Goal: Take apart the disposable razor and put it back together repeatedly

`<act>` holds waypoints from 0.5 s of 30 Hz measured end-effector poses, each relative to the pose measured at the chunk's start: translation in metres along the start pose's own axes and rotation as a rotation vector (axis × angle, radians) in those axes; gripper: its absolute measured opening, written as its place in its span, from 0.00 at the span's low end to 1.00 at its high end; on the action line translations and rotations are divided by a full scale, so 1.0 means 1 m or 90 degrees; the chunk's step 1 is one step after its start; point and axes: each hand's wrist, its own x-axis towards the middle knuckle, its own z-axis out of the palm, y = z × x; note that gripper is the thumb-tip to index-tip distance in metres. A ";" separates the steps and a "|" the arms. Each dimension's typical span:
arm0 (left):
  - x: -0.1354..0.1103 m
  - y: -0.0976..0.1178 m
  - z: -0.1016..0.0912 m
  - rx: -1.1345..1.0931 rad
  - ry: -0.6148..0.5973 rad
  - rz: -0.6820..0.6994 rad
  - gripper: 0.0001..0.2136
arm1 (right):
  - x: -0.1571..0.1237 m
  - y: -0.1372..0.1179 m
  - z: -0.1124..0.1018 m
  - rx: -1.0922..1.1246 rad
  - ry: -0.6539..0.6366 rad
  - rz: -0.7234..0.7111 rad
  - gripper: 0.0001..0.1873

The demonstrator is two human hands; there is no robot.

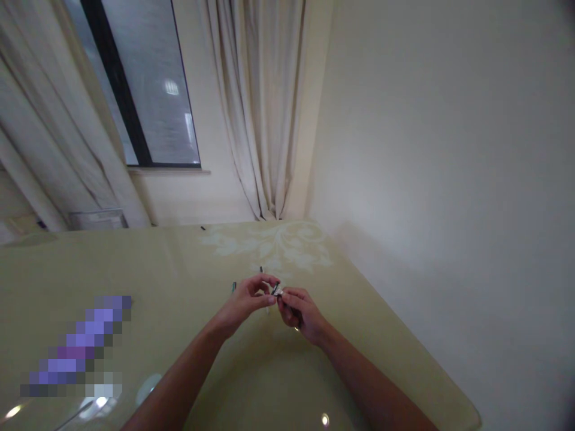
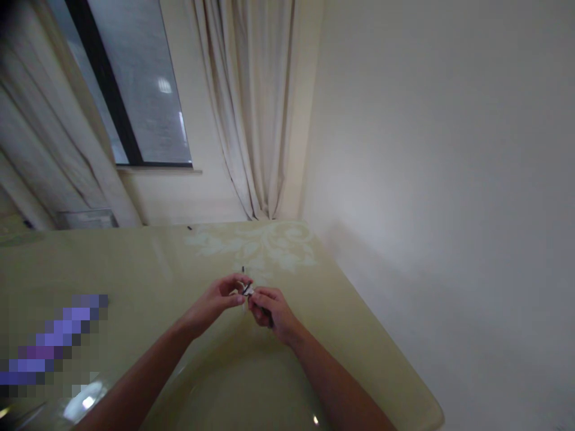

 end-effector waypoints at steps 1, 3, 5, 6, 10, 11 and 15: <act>0.001 0.000 0.000 -0.001 0.007 0.003 0.21 | 0.000 0.000 0.000 0.003 0.002 0.000 0.23; 0.001 -0.001 -0.002 -0.003 0.031 0.014 0.21 | 0.001 0.000 0.001 0.023 0.000 -0.005 0.23; 0.001 0.000 -0.005 0.008 0.063 0.027 0.21 | 0.003 -0.003 0.001 0.065 -0.017 -0.009 0.25; 0.000 0.002 -0.006 0.020 0.077 0.031 0.20 | 0.004 -0.006 0.000 0.089 -0.029 -0.012 0.26; -0.002 0.004 -0.006 0.140 0.125 0.023 0.20 | 0.008 -0.027 -0.014 0.151 -0.032 -0.066 0.30; -0.001 0.003 -0.004 0.192 0.136 0.023 0.20 | 0.009 -0.033 -0.021 0.155 -0.020 -0.086 0.30; 0.015 -0.012 0.012 0.433 0.121 0.043 0.19 | 0.005 -0.047 -0.053 0.151 0.054 -0.131 0.30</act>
